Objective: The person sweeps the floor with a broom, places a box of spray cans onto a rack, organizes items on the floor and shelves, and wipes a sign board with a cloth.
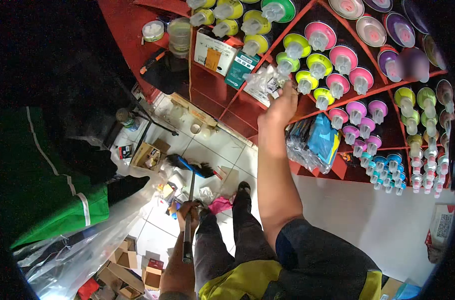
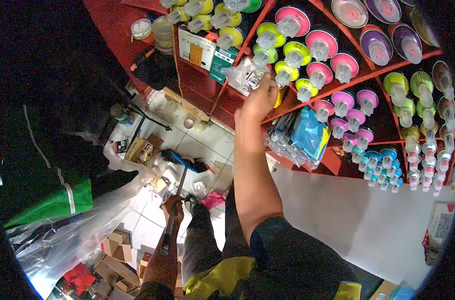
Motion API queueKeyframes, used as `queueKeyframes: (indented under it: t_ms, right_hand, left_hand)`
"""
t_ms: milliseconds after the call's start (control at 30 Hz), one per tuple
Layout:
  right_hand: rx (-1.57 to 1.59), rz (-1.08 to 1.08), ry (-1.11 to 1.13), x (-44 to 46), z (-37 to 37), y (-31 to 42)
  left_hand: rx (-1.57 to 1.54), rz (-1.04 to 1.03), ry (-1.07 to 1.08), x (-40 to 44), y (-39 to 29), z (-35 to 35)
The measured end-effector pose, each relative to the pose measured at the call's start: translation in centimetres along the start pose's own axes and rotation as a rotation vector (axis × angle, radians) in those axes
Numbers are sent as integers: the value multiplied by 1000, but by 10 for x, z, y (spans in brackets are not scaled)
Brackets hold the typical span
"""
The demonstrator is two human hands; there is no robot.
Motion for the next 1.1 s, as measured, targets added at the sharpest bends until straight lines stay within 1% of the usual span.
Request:
queueKeyframes:
  t_ms: [67, 100, 200, 233, 300, 367, 433, 467, 500, 533, 600, 633, 700, 733, 800, 833, 867, 900, 933, 1000, 1067, 1100]
  right_hand:
    - [-335, 129, 47, -7, 5, 3]
    - [-336, 128, 51, -9, 10, -1]
    - [-996, 836, 297, -44, -29, 31]
    - [-991, 833, 300, -46, -29, 33]
    - [-1090, 773, 346, -43, -32, 37]
    - [-1143, 746, 374, -38, -35, 34]
    - [-999, 793, 367, -31, -39, 29]
    - [-926, 815, 363, -28, -39, 28]
    - [-926, 816, 366, -30, -44, 30]
    - [-764, 655, 353, -22, -40, 27]
    - [-450, 320, 318, -17, -32, 14]
    - [-448, 324, 322, -9, -43, 23]
    - [-974, -164, 337, 20, -42, -1]
    - [-974, -159, 341, 24, -43, 5]
    - [-1024, -268, 319, 23, -32, 5]
    - [-1036, -93, 387, 26, -34, 10]
    - [-1048, 86, 446, 26, -34, 15]
    - [-1019, 488, 563, 9, -31, 30]
    - [-996, 427, 513, -14, -16, 43]
    - [-973, 364, 463, -41, -10, 60]
    - [-1153, 847, 707, -80, -43, 81]
    - [-1228, 1096, 827, -101, -54, 84]
  left_hand:
    - [11, 8, 10, -1, 2, 2]
    - [22, 15, 22, -1, 4, 2]
    - [61, 14, 52, -3, 5, 6]
    - [91, 5, 74, -4, 3, 9]
    - [125, -3, 91, -8, 10, 10]
    - [-137, 213, -4, -20, 61, 3]
    - [-270, 321, -54, -22, 69, 3]
    - [-169, 212, -37, -20, 58, 6]
    - [-68, 103, -20, -17, 41, 9]
    - [34, -5, -3, -15, 25, 9]
    - [32, 18, 3, -22, 21, 12]
    - [25, 20, 6, -19, 21, 10]
    - [14, 20, 4, -15, 19, 8]
    - [18, 3, 27, -13, 15, 7]
    - [26, -31, 74, -8, 8, 7]
    - [16, -40, 60, -7, 8, 8]
    - [12, -2, 61, -11, 14, 8]
    - [6, 36, 63, -15, 22, 7]
    - [9, 79, 74, -18, 28, 7]
    - [-1, 42, 69, -20, 20, 8]
    - [-18, -26, 69, -24, 9, 7]
    - [-18, -24, 71, -26, 14, 6]
Point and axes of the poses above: each hand's wrist, its own x-axis towards the middle knuckle, its own z-axis out of the back of the hand, y = z × x, the point moved 10 cm from there along x, towards the middle knuckle, and after that the axes turned 4 degrees about z, right-handed, at the moved point
